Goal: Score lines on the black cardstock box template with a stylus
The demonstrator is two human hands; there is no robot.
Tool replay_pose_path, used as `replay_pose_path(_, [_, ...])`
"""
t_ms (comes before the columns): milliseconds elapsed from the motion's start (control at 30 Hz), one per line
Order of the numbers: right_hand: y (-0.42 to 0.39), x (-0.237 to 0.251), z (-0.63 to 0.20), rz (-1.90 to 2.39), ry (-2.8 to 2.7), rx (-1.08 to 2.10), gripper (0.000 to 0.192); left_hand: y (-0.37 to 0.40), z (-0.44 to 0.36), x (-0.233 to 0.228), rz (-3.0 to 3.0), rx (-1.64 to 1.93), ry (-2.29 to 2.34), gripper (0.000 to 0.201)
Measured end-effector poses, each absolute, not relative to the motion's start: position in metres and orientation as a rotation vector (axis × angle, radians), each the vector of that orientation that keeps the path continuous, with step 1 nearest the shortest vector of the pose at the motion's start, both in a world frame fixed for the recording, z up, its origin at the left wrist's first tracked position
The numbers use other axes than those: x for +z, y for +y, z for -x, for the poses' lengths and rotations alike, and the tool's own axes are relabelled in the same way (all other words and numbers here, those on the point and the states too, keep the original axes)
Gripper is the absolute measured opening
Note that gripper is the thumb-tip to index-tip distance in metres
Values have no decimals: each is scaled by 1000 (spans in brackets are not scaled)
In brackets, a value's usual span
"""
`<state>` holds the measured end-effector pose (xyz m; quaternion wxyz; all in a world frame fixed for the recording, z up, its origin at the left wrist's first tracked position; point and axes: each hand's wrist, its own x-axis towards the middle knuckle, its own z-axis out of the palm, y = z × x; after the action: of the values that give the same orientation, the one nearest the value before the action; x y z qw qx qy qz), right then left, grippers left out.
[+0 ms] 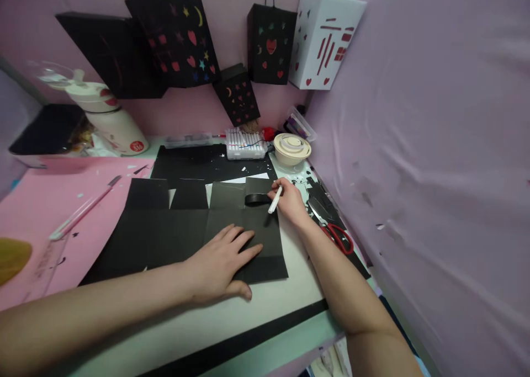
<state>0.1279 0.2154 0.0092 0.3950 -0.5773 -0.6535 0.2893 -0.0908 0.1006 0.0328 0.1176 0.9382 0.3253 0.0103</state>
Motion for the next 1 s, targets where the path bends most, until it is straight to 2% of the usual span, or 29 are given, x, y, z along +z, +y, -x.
replay_pose_path(200, [211,13,-132,1599,-1709,605,11,100,96,10,-2671,234,950,86])
replay_pose_path(700, [202,19,-133,1326,-1336,913,28,102,96,2,-2676,295,889,85])
replay_pose_path(900, [202,7,-115,1487,-1609,640,16,102,96,2,-2677,307,892,85])
replay_pose_path(1000, [201,8,-115,1509,-1639,616,15,102,96,2,-2683,303,892,85])
